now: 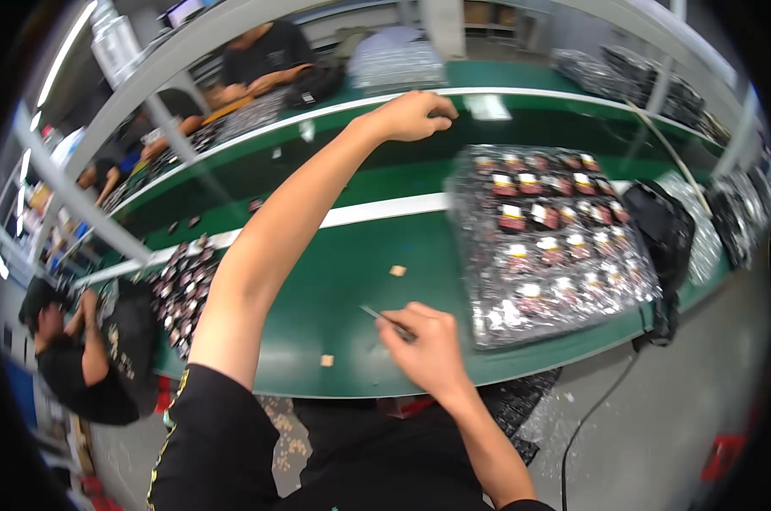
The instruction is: Manually assemble internal electronic components into small black rectangular casings using tweezers.
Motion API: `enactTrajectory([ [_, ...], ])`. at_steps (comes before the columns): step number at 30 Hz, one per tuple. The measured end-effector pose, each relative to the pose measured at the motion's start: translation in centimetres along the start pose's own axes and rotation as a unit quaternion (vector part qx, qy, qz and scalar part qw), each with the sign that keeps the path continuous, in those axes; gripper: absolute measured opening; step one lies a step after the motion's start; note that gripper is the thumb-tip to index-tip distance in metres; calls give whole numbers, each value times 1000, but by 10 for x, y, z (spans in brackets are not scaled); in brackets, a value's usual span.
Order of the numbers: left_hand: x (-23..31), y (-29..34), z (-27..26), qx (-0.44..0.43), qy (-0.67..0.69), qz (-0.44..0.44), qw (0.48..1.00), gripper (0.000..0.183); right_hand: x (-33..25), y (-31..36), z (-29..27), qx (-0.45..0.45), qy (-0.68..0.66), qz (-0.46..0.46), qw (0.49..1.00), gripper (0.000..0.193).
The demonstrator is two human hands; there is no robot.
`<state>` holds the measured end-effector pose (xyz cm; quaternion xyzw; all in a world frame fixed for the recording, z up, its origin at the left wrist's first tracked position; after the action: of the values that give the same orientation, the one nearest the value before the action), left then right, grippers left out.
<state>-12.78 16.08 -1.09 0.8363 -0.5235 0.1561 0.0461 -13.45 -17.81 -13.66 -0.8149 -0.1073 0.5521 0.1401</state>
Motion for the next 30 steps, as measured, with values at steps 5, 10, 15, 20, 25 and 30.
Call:
enactTrajectory([
  [5, -104, 166, 16, -129, -125, -234, 955, 52, -7, -4, 12, -9, 15, -31, 999, 13],
  [10, -72, 177, 60, 41, -36, -145, 988, 45, -2, 6, 0, -28, 85, 3, 996, 13],
  [15, -102, 182, 89, 137, -65, -193, 970, 40, -4, 9, 5, -144, 138, -10, 980, 23],
  [20, -154, 210, 91, 48, -159, -290, 942, 48, -7, -5, 4, -188, 239, 173, 937, 35],
  [25, -177, 258, 84, 83, -175, -311, 930, 49, 3, -2, 5, -82, 117, 25, 989, 16],
  [30, -170, 258, 78, 102, -156, -337, 923, 63, 10, 2, -1, -88, 113, 8, 990, 17],
])
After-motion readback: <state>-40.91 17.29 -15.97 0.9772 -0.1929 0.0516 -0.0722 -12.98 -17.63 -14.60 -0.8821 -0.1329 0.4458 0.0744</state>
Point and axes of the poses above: each hand's wrist, its own y-axis away from the middle knuckle, its own z-axis out of the palm, x = y × z, the point moved 4 cm from there along -y, towards the middle knuckle, and after that the axes turned 9 degrees about -x, right-handed, at the moved point
